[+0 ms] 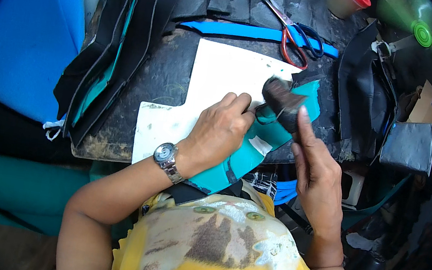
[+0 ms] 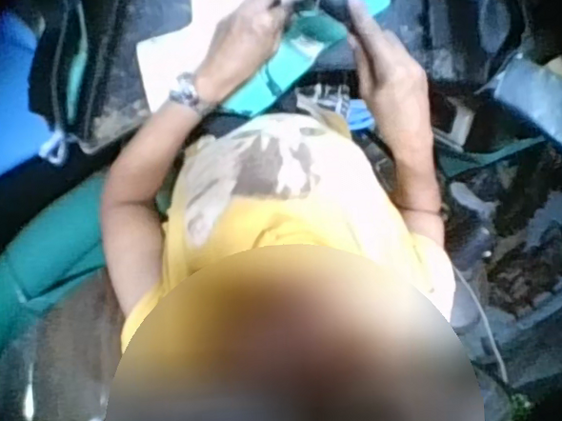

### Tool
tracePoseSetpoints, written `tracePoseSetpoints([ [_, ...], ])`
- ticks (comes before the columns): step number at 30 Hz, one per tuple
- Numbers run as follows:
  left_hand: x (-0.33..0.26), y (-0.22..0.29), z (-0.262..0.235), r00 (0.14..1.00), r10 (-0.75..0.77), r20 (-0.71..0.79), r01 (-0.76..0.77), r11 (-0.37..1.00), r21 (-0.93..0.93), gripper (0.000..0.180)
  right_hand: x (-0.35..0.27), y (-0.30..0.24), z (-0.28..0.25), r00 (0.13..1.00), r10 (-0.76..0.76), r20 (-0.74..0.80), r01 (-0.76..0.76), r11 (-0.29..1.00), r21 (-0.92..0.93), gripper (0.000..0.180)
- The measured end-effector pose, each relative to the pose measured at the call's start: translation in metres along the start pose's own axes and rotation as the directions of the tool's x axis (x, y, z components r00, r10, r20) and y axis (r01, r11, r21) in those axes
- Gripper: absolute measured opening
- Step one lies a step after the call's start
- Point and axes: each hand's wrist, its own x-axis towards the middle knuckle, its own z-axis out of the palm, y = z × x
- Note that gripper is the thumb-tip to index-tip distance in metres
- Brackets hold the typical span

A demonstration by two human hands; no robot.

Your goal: The person assembles life jackets by hand, using a hammer to secure black fabric pieces onto green foam panels. They repeatedly position the fabric, strike it with the hammer, and adjust the pieces. The person also uses scissors to trim a blue foam strip and places it on the assembly.

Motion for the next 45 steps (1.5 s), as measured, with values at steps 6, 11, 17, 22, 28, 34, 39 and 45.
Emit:
tracePoseSetpoints([
  [6, 0.001, -0.001, -0.004, 0.994, -0.107, 0.015, 0.108, 0.984, -0.143, 0.016, 0.001, 0.005, 0.008, 0.998, 0.016, 0.060, -0.017, 1.000, 0.024, 0.057],
  [11, 0.001, -0.001, -0.010, 0.970, -0.236, 0.052, 0.242, 0.941, -0.239, 0.016, -0.001, 0.007, 0.008, 0.999, 0.012, 0.040, -0.013, 0.999, 0.035, 0.056],
  [17, -0.001, 0.001, -0.009, 0.987, -0.157, 0.033, 0.160, 0.980, -0.122, 0.018, 0.002, 0.008, 0.007, 0.999, -0.036, 0.030, 0.035, 0.998, 0.055, 0.057],
  [22, -0.004, 0.001, -0.008, 0.992, -0.128, -0.009, 0.126, 0.985, -0.120, 0.019, 0.002, 0.009, 0.009, 0.996, -0.087, 0.028, 0.085, 0.994, 0.071, 0.060],
  [28, -0.004, -0.002, -0.007, 0.992, -0.121, -0.020, 0.116, 0.981, -0.154, 0.018, -0.003, 0.008, 0.014, 0.992, -0.106, -0.062, 0.110, 0.992, 0.062, 0.060],
  [34, -0.003, -0.002, -0.016, 0.984, -0.175, 0.037, 0.178, 0.975, -0.134, 0.018, -0.004, 0.007, 0.016, 0.998, -0.047, 0.049, 0.045, 0.999, 0.024, 0.060],
  [39, -0.010, 0.002, -0.023, 0.942, -0.315, 0.117, 0.335, 0.907, -0.255, 0.020, -0.003, 0.010, 0.020, 0.998, -0.048, 0.028, 0.045, 0.996, 0.077, 0.060],
  [45, -0.012, -0.001, -0.020, 0.964, -0.251, 0.090, 0.266, 0.930, -0.252, 0.019, -0.003, 0.012, 0.023, 0.999, -0.034, 0.007, 0.033, 0.989, 0.141, 0.061],
])
